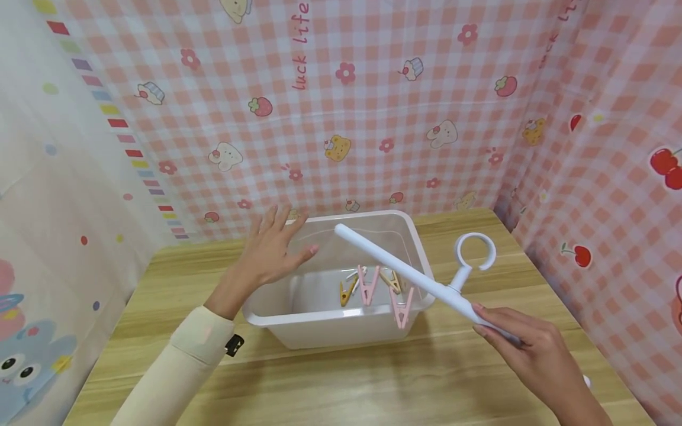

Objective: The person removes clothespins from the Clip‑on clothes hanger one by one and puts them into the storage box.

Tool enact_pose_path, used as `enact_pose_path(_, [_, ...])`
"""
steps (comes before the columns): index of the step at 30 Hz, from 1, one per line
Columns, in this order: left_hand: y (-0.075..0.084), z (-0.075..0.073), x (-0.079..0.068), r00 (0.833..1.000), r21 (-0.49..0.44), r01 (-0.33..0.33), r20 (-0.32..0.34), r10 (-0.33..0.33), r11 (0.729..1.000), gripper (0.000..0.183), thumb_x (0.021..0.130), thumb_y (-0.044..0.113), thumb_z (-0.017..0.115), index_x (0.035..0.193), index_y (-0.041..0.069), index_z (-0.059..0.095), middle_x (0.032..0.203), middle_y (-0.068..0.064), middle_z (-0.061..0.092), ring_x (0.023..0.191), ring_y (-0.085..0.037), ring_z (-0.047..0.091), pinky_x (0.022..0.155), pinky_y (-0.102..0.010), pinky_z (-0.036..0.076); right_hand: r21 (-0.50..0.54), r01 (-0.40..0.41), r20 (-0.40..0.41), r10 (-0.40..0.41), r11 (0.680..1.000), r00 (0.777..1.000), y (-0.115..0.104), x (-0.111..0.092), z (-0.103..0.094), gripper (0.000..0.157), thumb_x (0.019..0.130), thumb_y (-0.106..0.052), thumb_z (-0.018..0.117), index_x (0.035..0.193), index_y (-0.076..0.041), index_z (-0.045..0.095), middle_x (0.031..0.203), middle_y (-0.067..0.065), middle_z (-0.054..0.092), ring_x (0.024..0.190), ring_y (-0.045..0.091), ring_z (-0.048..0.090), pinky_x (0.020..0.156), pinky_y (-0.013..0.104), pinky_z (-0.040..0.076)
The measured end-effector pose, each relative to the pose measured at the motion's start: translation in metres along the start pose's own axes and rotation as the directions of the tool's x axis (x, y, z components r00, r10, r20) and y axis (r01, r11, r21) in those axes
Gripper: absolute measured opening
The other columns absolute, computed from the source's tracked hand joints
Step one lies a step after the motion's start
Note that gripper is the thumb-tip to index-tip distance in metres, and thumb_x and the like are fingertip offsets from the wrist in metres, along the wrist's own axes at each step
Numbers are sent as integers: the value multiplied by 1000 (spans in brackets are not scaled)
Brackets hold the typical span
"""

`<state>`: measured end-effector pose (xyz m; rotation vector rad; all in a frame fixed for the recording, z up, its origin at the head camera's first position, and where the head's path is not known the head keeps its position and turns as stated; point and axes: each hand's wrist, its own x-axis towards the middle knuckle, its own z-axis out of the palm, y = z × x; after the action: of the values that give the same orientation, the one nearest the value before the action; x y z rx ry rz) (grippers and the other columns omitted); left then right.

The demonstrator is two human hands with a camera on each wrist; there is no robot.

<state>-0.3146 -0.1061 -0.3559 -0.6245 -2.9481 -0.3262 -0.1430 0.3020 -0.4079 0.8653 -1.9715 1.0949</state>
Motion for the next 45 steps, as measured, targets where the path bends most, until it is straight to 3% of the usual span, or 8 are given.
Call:
enact_pose_path(7, [2,6,-21,990,-129,-116,-90,104,985,80,98,75,28,155,21,44,165,-17,34,156,-42,22,124,-65,22,14,9,-18,-9,1000,1000,-1,5,5,41,94,-23,71,99,17,73,108,-13,76,84,-8,65,59,8,45])
enact_pose_path(11, [8,11,-31,973,-333,-203,-171,153,921,94,96,80,15,150,13,51,158,-18,45,152,-43,33,123,-63,27,46,19,-22,-19,999,1000,-4,9,8,39,93,-21,72,98,18,73,109,-10,76,87,-7,67,63,7,47])
enact_pose_path(18, [25,12,-47,968,-702,-247,-203,144,669,82,104,66,26,149,1,48,151,-23,52,144,-41,47,119,-57,38,104,52,-34,-49,993,998,-9,19,18,38,93,-18,73,96,20,72,109,-7,77,86,-5,66,62,8,46])
enact_pose_path(24, [37,10,-58,996,-931,-82,-63,66,356,93,100,74,26,152,-2,40,140,-31,57,127,-47,61,102,-51,55,162,99,-44,-93,982,995,-13,27,26,35,93,-13,73,94,23,71,109,-2,78,86,-2,66,65,8,48])
enact_pose_path(29, [48,12,-69,995,-978,21,41,95,209,99,96,78,31,152,-4,38,133,-36,59,113,-48,68,87,-37,62,146,100,-36,-96,984,995,-15,29,30,36,93,-15,72,95,21,72,111,-1,77,90,-3,67,69,6,49])
enact_pose_path(36, [62,13,-86,990,-980,49,73,118,193,68,108,47,39,148,-7,42,118,-40,62,89,-18,77,72,-23,60,71,88,-4,-88,994,996,-17,29,33,39,95,-22,69,97,16,74,113,-7,76,94,-8,67,71,4,50])
enact_pose_path(40, [67,12,-93,988,-984,60,83,133,166,58,109,37,44,145,-7,46,101,-17,69,76,-2,73,66,-20,57,16,111,2,-111,994,994,-21,31,34,41,97,-27,67,95,14,75,114,-11,74,94,-10,66,72,3,50])
enact_pose_path(45, [73,12,-99,985,-987,65,87,148,148,52,108,34,47,139,-8,51,88,5,67,72,-4,71,63,-20,54,16,148,12,-148,989,989,-23,35,36,39,97,-24,67,96,14,76,106,-2,78,94,-8,68,77,4,52])
